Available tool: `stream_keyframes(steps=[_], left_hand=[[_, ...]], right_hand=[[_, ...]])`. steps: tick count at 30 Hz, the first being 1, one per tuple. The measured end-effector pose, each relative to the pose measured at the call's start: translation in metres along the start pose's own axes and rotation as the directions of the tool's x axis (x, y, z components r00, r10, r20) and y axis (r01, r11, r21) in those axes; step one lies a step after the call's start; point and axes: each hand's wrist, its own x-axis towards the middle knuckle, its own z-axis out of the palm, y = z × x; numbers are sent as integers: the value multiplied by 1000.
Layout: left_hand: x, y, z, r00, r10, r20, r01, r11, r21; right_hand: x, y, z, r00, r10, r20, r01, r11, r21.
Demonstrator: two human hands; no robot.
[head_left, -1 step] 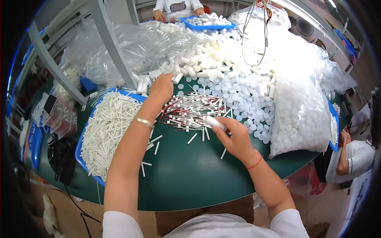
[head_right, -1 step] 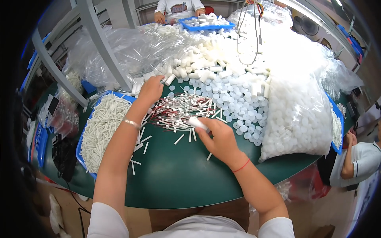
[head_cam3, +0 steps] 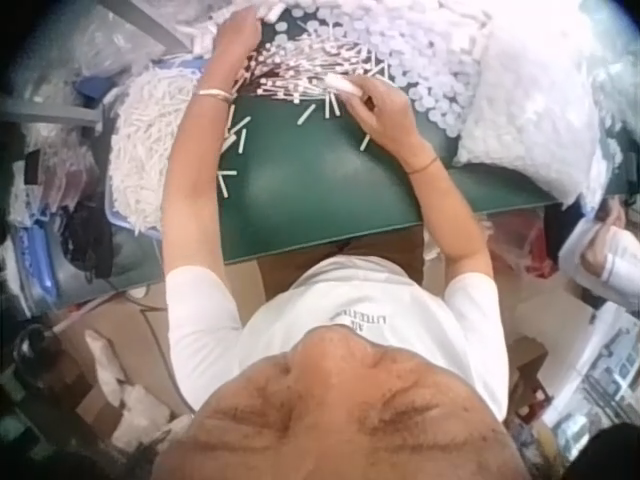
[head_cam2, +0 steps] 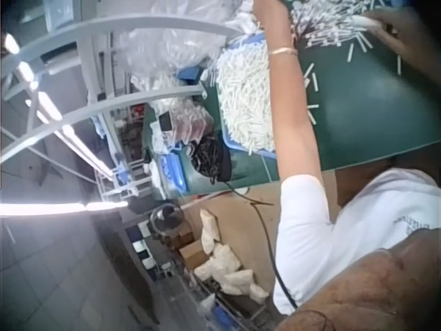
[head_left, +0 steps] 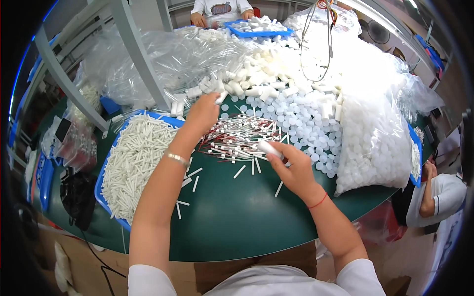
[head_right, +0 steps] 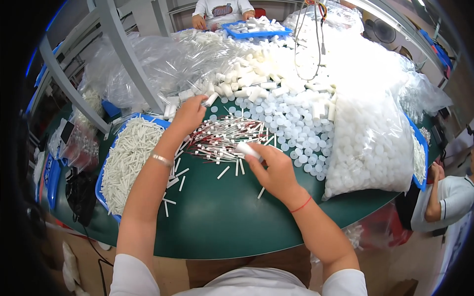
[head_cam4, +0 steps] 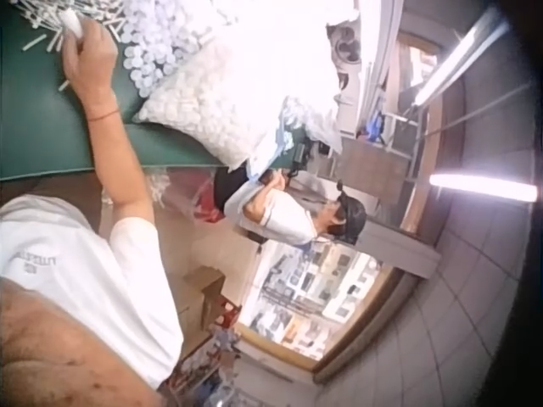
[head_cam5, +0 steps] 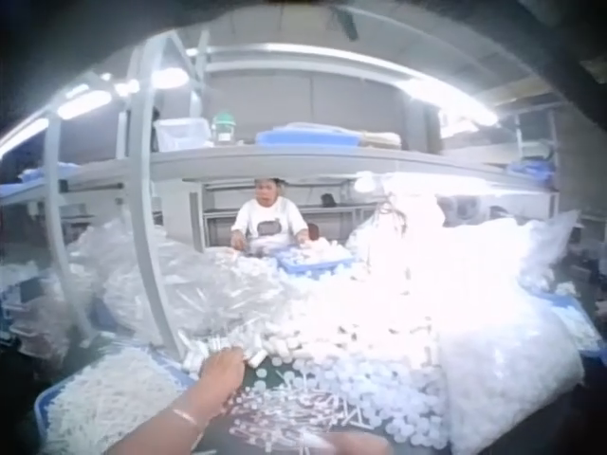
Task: Assembling small plastic stems and connectors at a factory workbench.
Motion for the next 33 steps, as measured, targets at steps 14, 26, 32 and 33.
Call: stream_keyframes(steps=[14, 26, 32, 33], left_hand=[[-103, 109, -55, 908, 18, 419, 325, 600, -731], [-129, 126, -54, 828, -123, 547, 454, 719, -526], [-135, 124, -55, 775, 113, 622, 590, 221, -776], [-137, 128, -53, 807, 75, 586, 561, 211, -800]], right_hand=[[-2, -11, -11, 993, 70, 99, -89, 976, 197], [-15, -28, 5, 928, 121, 352, -222, 939, 261], [-8, -16, 2, 921, 90, 380, -331, 695, 638], [-7, -14, 2, 920, 91, 381, -333, 695, 637]])
